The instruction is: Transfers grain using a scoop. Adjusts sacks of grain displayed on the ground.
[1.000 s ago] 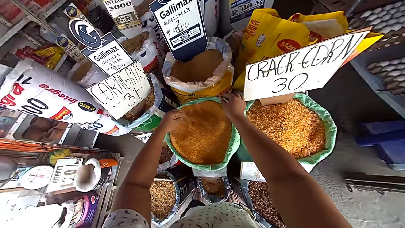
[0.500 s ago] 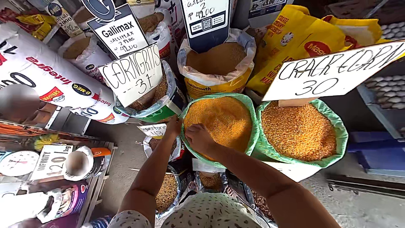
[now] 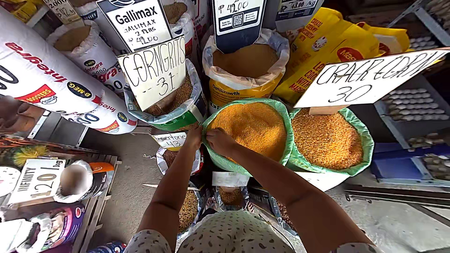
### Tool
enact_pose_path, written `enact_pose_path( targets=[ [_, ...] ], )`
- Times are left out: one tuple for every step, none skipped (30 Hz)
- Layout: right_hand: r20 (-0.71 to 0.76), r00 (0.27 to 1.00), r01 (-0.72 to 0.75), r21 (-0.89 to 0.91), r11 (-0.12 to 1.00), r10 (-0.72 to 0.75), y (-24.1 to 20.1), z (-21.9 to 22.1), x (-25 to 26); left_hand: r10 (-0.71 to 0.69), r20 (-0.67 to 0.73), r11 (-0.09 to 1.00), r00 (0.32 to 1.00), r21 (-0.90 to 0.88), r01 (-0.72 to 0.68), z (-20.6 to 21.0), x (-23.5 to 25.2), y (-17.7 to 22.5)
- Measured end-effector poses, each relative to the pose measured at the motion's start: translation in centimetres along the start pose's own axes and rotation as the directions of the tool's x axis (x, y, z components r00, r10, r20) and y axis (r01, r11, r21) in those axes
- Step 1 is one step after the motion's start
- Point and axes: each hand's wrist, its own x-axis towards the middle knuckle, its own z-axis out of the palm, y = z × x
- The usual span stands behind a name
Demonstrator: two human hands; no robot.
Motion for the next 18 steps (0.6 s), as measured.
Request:
enact_pose_path(
  targets=[
    [-0.003,1.000,-0.007,-0.014,1.000,0.007,0.0,0.2,0.3,0.005,0.006,1.000,1.000,-0.005,-0.005,-0.2,0.0,0.0],
    [0.001,1.000,-0.018,-0.030,0.999,0.018,0.1,0.5,0.5,0.009,0.010,1.000,1.000,-0.006,-0.009,-0.3,0.0,0.0],
    [0.013,0.999,-0.031,-0.045,0.999,0.032,0.1,0.7,0.6,0.012,0.012,1.000,1.000,-0.004,-0.012,-0.3,0.0,0.0],
    [0.031,0.998,-0.044,-0.056,0.997,0.045,0.1,0.9,0.6,0.015,0.013,1.000,1.000,-0.005,-0.015,-0.3,-0.1,-0.1],
    [0.041,0.998,-0.054,-0.067,0.996,0.057,0.2,1.1,0.7,0.017,0.016,1.000,1.000,-0.017,-0.017,-0.3,-0.1,-0.3],
    [0.050,0.997,-0.063,-0.084,0.995,0.067,0.2,1.3,0.6,0.019,0.017,0.999,1.000,-0.036,-0.019,-0.3,0.0,-0.6],
    [0.057,0.995,-0.070,-0.108,0.992,0.076,0.2,1.3,0.6,0.019,0.017,0.998,1.000,-0.064,-0.018,-0.3,0.2,-0.7],
    [0.064,0.994,-0.078,-0.134,0.988,0.087,0.2,1.3,0.6,0.018,0.019,0.996,1.000,-0.091,-0.016,-0.3,0.4,-0.9],
    [0.069,0.992,-0.089,-0.160,0.983,0.102,0.3,1.2,0.4,0.016,0.021,0.993,1.000,-0.114,-0.013,-0.3,0.5,-1.0],
    [0.068,0.991,-0.101,-0.178,0.979,0.114,0.5,1.2,0.1,0.011,0.023,0.992,1.000,-0.128,-0.008,-0.4,0.6,-1.1],
    [0.062,0.991,-0.108,-0.187,0.976,0.122,1.0,1.2,-0.2,0.005,0.023,0.991,1.000,-0.132,-0.002,-0.4,0.6,-1.1],
    [0.056,0.991,-0.109,-0.188,0.976,0.121,1.6,1.2,-0.6,-0.002,0.025,0.991,1.000,-0.130,0.005,-0.5,0.6,-1.0],
    [0.049,0.992,-0.104,-0.192,0.976,0.115,2.1,1.2,-1.0,-0.009,0.029,0.991,1.000,-0.130,0.012,-0.4,0.5,-0.8],
    [0.041,0.994,-0.095,-0.200,0.975,0.105,2.7,1.1,-1.4,-0.015,0.030,0.991,0.999,-0.129,0.018,-0.4,0.4,-0.7],
    [0.038,0.994,-0.088,-0.210,0.974,0.098,3.1,1.0,-1.8,-0.021,0.030,0.991,0.999,-0.130,0.025,-0.4,0.3,-0.6],
    [0.029,0.995,-0.085,-0.220,0.972,0.094,3.5,0.9,-2.2,-0.023,0.029,0.992,0.999,-0.126,0.026,-0.4,0.3,-0.6],
    [0.017,0.995,-0.088,-0.231,0.969,0.094,3.9,0.9,-2.6,-0.023,0.024,0.993,0.999,-0.118,0.026,-0.3,0.2,-0.5],
    [0.004,0.995,-0.100,-0.241,0.965,0.104,4.4,0.9,-3.0,-0.024,0.019,0.994,1.000,-0.108,0.026,-0.3,0.1,-0.5]
  ],
)
